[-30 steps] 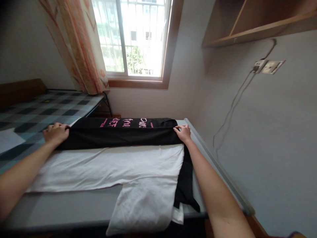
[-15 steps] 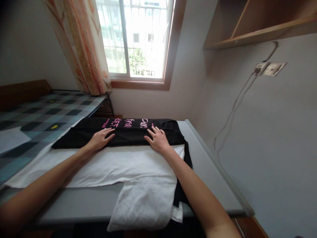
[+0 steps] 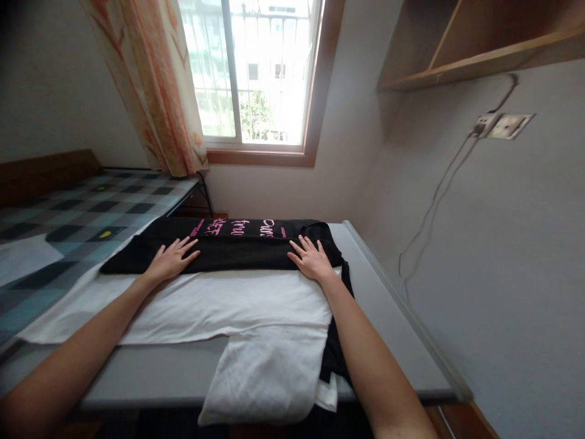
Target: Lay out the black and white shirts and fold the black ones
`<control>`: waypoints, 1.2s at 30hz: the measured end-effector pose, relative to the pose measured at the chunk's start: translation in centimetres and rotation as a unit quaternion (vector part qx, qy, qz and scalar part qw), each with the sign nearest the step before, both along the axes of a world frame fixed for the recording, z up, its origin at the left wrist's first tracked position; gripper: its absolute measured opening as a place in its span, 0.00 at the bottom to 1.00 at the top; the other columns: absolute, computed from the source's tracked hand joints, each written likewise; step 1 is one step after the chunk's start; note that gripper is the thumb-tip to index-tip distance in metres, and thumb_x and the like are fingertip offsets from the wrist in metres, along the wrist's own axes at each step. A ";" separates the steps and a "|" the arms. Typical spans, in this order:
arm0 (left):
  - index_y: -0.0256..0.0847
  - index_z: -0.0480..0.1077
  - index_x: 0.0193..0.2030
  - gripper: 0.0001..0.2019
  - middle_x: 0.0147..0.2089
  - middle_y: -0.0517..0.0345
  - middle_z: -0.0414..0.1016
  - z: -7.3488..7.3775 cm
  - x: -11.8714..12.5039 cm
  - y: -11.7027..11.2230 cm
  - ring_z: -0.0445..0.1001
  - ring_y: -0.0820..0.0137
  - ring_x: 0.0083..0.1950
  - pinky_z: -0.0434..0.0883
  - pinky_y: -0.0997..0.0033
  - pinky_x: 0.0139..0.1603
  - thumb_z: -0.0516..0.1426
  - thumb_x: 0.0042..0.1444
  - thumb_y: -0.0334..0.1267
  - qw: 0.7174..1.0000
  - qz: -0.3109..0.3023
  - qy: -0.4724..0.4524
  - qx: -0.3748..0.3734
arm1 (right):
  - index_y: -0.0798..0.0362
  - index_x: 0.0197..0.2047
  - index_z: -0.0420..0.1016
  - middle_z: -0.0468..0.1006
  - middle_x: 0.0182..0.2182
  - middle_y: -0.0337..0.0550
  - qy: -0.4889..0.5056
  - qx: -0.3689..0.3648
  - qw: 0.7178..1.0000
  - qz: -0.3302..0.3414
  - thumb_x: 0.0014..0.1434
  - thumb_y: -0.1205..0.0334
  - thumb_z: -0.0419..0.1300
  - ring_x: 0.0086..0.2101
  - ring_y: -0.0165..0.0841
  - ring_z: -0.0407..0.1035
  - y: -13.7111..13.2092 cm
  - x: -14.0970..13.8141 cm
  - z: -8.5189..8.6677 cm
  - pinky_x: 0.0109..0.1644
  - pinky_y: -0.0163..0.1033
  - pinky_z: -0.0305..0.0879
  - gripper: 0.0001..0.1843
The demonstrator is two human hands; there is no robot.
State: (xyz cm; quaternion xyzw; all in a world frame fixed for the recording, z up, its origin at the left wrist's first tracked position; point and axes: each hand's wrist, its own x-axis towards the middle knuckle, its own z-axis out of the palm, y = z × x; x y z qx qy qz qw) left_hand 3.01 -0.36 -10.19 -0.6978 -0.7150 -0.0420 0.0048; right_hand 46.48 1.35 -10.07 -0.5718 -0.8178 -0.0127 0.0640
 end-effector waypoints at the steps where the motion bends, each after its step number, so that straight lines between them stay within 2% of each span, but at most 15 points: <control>1: 0.53 0.51 0.71 0.30 0.74 0.59 0.46 0.0 -0.8 0.1 0.44 0.56 0.74 0.44 0.43 0.69 0.40 0.65 0.56 1.000 0.012 -0.001 -0.003 | 0.43 0.70 0.51 0.47 0.70 0.45 0.001 -0.004 1.000 -0.006 0.67 0.38 0.33 0.68 0.39 0.40 0.2 0.5 -0.1 0.69 0.56 0.37 0.35; 5: 0.52 0.50 0.72 0.32 0.74 0.56 0.44 0.0 -3.5 0.2 0.43 0.51 0.73 0.44 0.37 0.67 0.38 0.64 0.59 0.996 0.083 -0.013 0.001 | 0.46 0.70 0.52 0.49 0.70 0.47 0.011 -0.010 0.999 -0.031 0.67 0.40 0.34 0.68 0.39 0.41 0.9 1.6 -0.3 0.69 0.50 0.40 0.35; 9: 0.52 0.50 0.72 0.33 0.75 0.56 0.43 0.4 -3.8 0.0 0.42 0.45 0.73 0.44 0.31 0.65 0.38 0.63 0.61 0.992 0.127 -0.027 0.001 | 0.50 0.69 0.56 0.53 0.68 0.50 0.016 0.023 0.999 -0.038 0.68 0.41 0.37 0.67 0.40 0.45 0.9 1.7 -0.3 0.69 0.49 0.44 0.35; 14: 0.51 0.50 0.72 0.34 0.75 0.56 0.42 0.6 -3.2 -0.2 0.41 0.45 0.73 0.44 0.31 0.65 0.38 0.63 0.60 0.991 0.127 -0.031 -0.005 | 0.52 0.66 0.63 0.59 0.66 0.50 0.029 0.115 0.990 -0.079 0.68 0.43 0.36 0.67 0.40 0.48 0.4 1.6 -0.2 0.68 0.52 0.43 0.34; 17: 0.51 0.50 0.72 0.34 0.75 0.57 0.42 0.5 -3.3 -0.2 0.41 0.45 0.73 0.44 0.31 0.65 0.38 0.62 0.60 0.991 0.127 -0.033 -0.001 | 0.52 0.67 0.60 0.57 0.67 0.52 0.024 0.080 0.989 -0.121 0.68 0.42 0.37 0.67 0.43 0.47 0.4 1.8 -0.4 0.67 0.54 0.45 0.34; 21: 0.52 0.50 0.71 0.33 0.75 0.56 0.43 0.4 -3.3 -0.1 0.41 0.45 0.73 0.44 0.31 0.65 0.38 0.62 0.60 0.991 0.126 -0.033 0.005 | 0.52 0.69 0.57 0.55 0.68 0.51 0.029 0.037 0.990 -0.131 0.68 0.41 0.36 0.67 0.42 0.46 0.6 2.0 -0.7 0.66 0.52 0.49 0.35; 31: 0.51 0.49 0.72 0.34 0.75 0.56 0.41 0.3 -2.9 -0.3 0.41 0.44 0.73 0.44 0.29 0.64 0.37 0.62 0.61 0.991 0.130 -0.020 0.003 | 0.49 0.67 0.61 0.59 0.66 0.49 0.029 0.064 0.986 -0.149 0.67 0.43 0.40 0.65 0.41 0.50 0.9 1.7 -1.6 0.64 0.50 0.51 0.32; 36: 0.51 0.48 0.72 0.35 0.75 0.53 0.43 0.4 -2.8 -0.5 0.44 0.42 0.72 0.47 0.26 0.61 0.38 0.62 0.61 0.991 0.133 -0.016 -0.003 | 0.50 0.67 0.61 0.62 0.65 0.49 0.008 0.062 0.988 -0.143 0.66 0.43 0.41 0.64 0.41 0.53 0.6 1.8 -1.6 0.63 0.50 0.52 0.33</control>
